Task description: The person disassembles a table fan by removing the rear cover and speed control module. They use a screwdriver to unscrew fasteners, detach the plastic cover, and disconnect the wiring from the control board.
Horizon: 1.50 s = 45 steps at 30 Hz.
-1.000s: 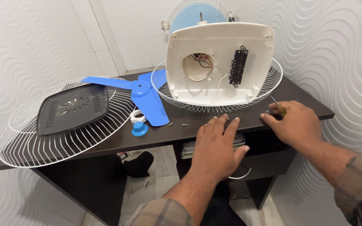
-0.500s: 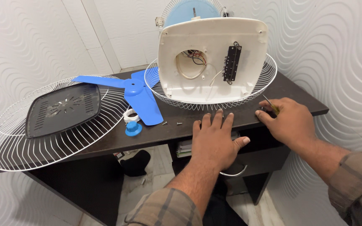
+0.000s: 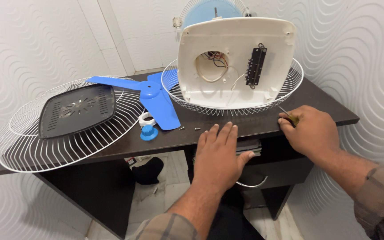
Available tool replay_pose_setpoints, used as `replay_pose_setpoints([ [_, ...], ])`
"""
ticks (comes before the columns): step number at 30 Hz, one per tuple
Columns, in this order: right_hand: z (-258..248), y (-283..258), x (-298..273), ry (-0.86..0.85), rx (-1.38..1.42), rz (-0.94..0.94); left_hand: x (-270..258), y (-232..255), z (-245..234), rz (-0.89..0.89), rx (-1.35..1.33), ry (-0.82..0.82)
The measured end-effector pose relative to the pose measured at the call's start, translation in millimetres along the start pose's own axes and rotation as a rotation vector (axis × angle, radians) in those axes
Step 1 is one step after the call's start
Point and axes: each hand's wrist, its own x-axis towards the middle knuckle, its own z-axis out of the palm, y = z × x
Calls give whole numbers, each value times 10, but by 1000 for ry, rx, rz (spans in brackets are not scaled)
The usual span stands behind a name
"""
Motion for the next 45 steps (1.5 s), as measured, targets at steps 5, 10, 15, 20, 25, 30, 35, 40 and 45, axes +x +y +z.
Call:
replay_pose_setpoints([
  [5,42,-275,-73,-26,74,-70,-215,-244,-65,-25,15,93],
  [10,89,-702,-147,-122,125,-151,-400,-477,-205,-55,83,137],
  [15,183,-1107,-166,-216,186,-296,-492,-710,-374,-93,132,116],
  [20,267,-1405,-128,-272,214,-389,-512,-858,-459,-77,101,59],
  [25,260,-1530,-85,-349,221,-290,-536,-821,-456,-87,82,65],
  [30,272,-1474,-64,-355,272,-225,-537,-799,-460,-94,70,47],
  [35,184,-1350,-1,-424,241,-299,-534,-750,-451,-102,90,59],
  [40,79,-1251,66,-457,128,-239,-495,-593,-384,-13,93,111],
  [45,168,-1118,141,-479,159,-273,-312,-441,-219,25,126,43],
])
